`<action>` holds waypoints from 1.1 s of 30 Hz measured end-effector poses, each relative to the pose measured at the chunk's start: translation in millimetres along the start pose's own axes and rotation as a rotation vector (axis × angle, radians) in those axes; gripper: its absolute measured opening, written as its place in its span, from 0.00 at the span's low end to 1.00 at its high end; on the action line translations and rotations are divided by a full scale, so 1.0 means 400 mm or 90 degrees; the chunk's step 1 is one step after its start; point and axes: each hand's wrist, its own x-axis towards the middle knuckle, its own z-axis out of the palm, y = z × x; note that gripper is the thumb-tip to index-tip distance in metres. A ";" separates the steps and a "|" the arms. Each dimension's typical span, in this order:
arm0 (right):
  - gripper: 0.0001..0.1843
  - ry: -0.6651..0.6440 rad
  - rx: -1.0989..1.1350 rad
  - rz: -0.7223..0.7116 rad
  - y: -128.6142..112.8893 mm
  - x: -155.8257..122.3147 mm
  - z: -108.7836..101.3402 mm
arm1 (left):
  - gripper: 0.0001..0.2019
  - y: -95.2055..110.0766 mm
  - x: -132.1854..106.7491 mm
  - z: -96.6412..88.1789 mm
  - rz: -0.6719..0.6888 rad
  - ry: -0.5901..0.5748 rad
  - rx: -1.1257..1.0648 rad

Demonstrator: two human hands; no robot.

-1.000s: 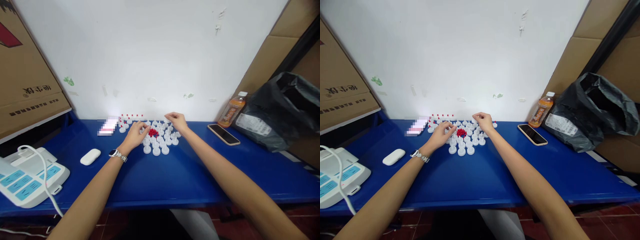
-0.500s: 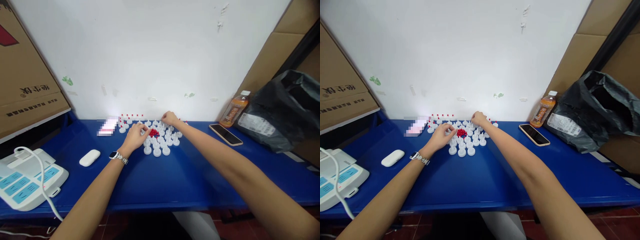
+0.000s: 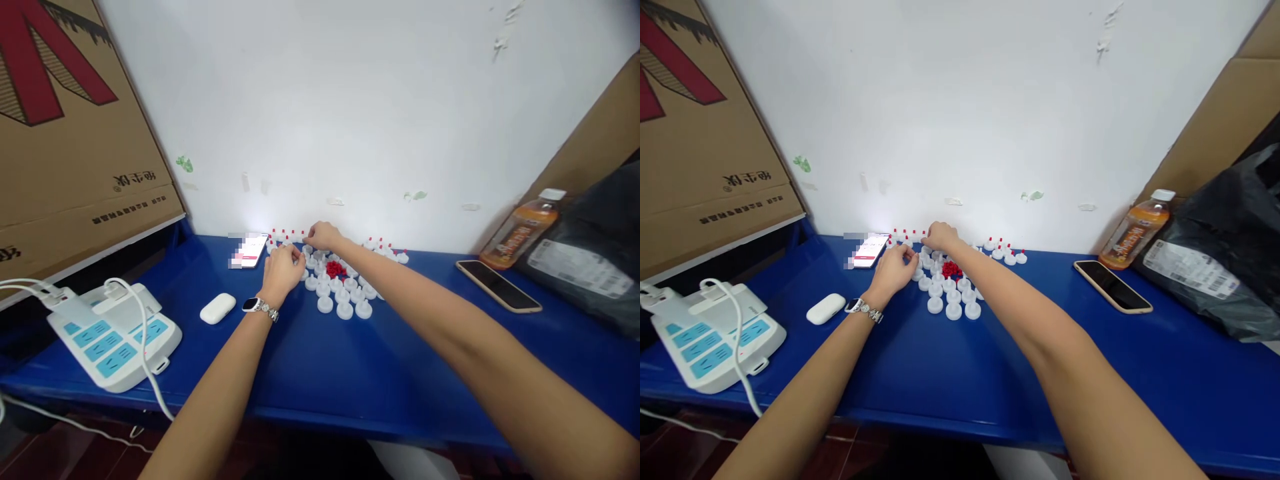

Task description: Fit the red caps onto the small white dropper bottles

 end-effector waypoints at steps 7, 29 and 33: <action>0.20 0.063 -0.012 0.126 -0.006 0.034 0.027 | 0.06 -0.019 0.008 0.030 0.029 -0.042 -0.090; 0.09 0.204 0.248 -0.259 0.043 -0.267 -0.084 | 0.12 0.071 -0.024 -0.007 0.123 0.047 -0.332; 0.06 0.248 0.286 -0.266 0.062 -0.361 -0.084 | 0.15 0.111 -0.047 -0.012 0.182 -0.021 -0.336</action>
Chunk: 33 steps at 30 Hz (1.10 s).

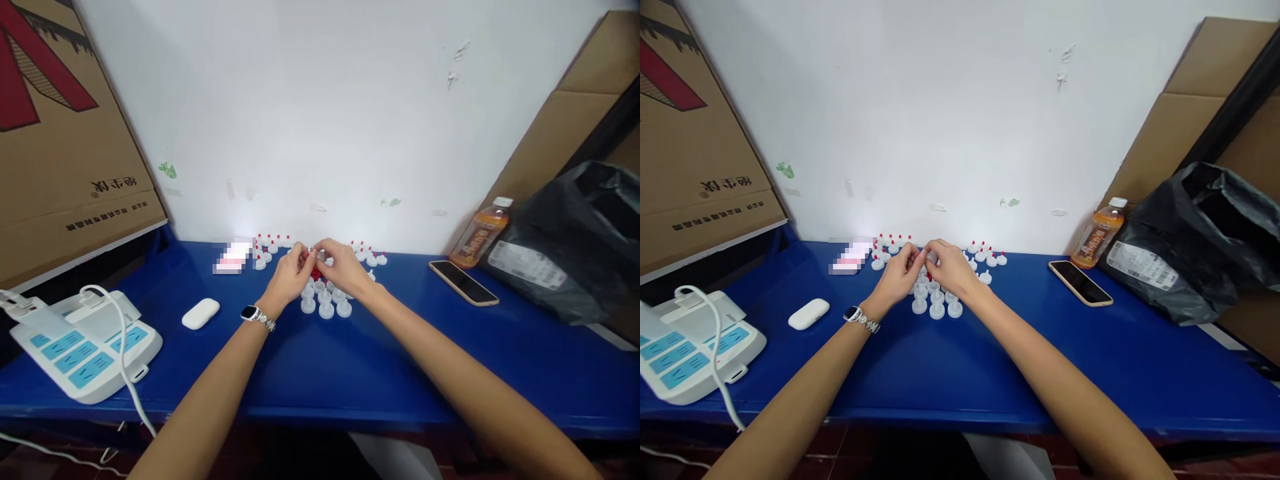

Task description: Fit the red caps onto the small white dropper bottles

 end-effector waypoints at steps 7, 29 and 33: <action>0.10 0.056 0.055 0.033 0.009 -0.076 -0.021 | 0.14 0.013 -0.009 0.029 0.070 -0.104 0.023; 0.13 -0.013 -0.062 0.000 -0.017 -0.091 -0.070 | 0.21 0.046 -0.008 0.092 -0.025 0.052 -0.177; 0.12 -0.014 -0.151 -0.012 -0.026 -0.090 -0.070 | 0.23 0.040 -0.002 0.106 -0.064 0.058 -0.270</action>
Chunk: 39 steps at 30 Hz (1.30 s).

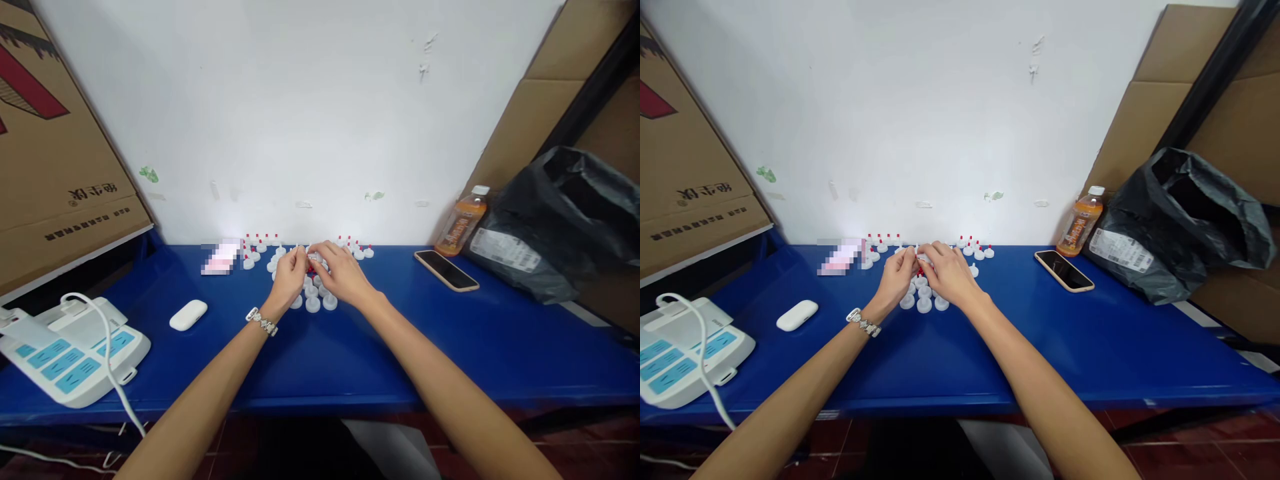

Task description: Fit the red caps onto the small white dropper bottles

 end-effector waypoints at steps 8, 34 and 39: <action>0.09 -0.068 0.197 0.097 0.001 -0.004 0.006 | 0.23 -0.001 -0.005 -0.015 0.024 -0.037 0.070; 0.12 -0.091 0.117 0.029 -0.024 -0.007 -0.037 | 0.19 0.029 -0.007 -0.027 0.167 -0.095 0.137; 0.13 0.071 0.008 0.047 0.017 -0.007 -0.049 | 0.23 0.014 0.027 -0.061 0.032 0.021 -0.087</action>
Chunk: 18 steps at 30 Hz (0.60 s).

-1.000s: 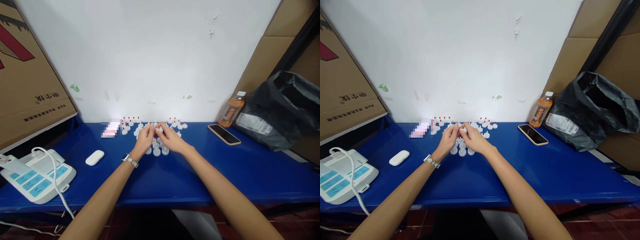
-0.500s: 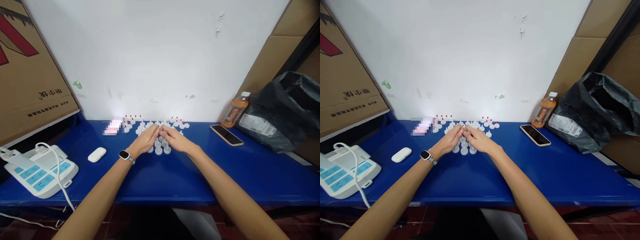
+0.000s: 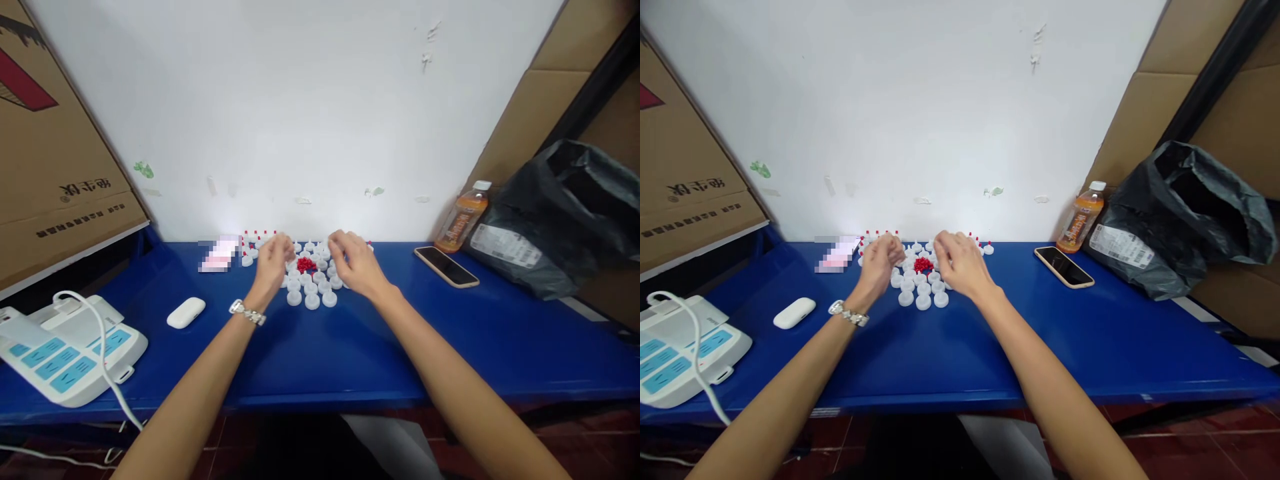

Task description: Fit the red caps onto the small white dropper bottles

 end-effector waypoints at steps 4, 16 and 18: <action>0.15 0.053 0.093 0.110 0.027 0.000 0.012 | 0.20 -0.020 0.021 -0.044 0.069 -0.067 0.222; 0.19 0.084 0.134 0.104 0.042 -0.002 0.060 | 0.16 -0.056 0.025 -0.042 0.131 -0.221 0.602; 0.19 0.094 0.128 0.130 0.047 -0.003 0.060 | 0.16 -0.058 0.021 -0.057 0.125 -0.198 0.575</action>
